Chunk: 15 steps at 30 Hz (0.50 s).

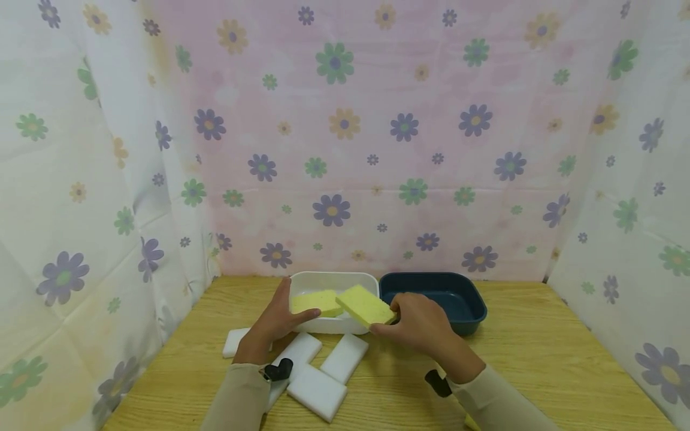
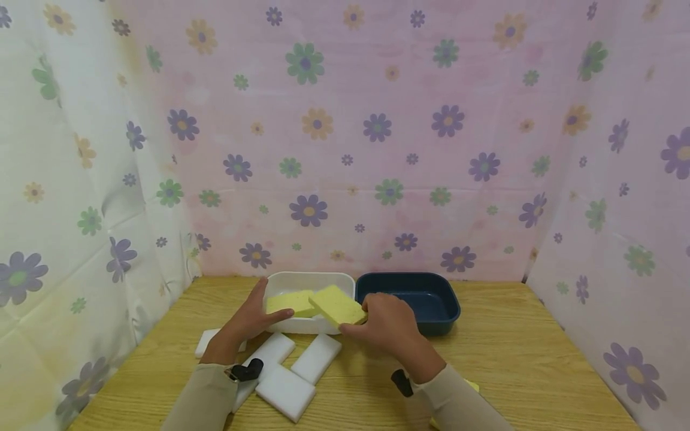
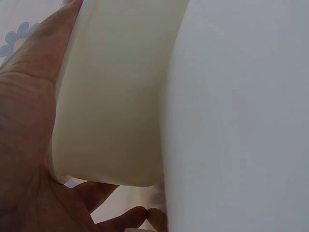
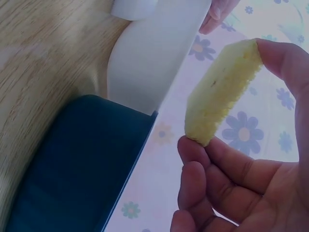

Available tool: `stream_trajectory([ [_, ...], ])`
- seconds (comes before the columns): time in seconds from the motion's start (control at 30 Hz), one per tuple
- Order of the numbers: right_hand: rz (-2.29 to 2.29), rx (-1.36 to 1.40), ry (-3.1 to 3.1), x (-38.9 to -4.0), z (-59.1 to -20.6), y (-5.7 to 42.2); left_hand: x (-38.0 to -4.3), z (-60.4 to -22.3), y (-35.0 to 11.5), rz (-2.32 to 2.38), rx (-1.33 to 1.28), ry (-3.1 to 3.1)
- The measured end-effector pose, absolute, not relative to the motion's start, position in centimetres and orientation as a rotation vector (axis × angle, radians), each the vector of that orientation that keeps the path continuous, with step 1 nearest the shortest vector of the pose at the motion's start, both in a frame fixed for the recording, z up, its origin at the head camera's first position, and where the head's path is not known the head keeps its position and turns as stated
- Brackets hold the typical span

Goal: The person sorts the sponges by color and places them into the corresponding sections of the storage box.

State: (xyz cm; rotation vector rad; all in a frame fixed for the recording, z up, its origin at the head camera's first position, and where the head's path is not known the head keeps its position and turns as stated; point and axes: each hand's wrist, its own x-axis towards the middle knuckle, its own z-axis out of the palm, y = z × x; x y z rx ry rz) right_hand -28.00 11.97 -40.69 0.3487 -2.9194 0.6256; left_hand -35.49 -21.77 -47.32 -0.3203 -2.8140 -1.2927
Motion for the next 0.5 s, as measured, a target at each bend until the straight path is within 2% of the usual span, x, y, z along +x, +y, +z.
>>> stream_trajectory([
  [0.5,0.621,0.267,-2.919,-29.3,-40.8,10.3,-35.2,-47.1,-21.7,-1.306,-0.312,-2.823],
])
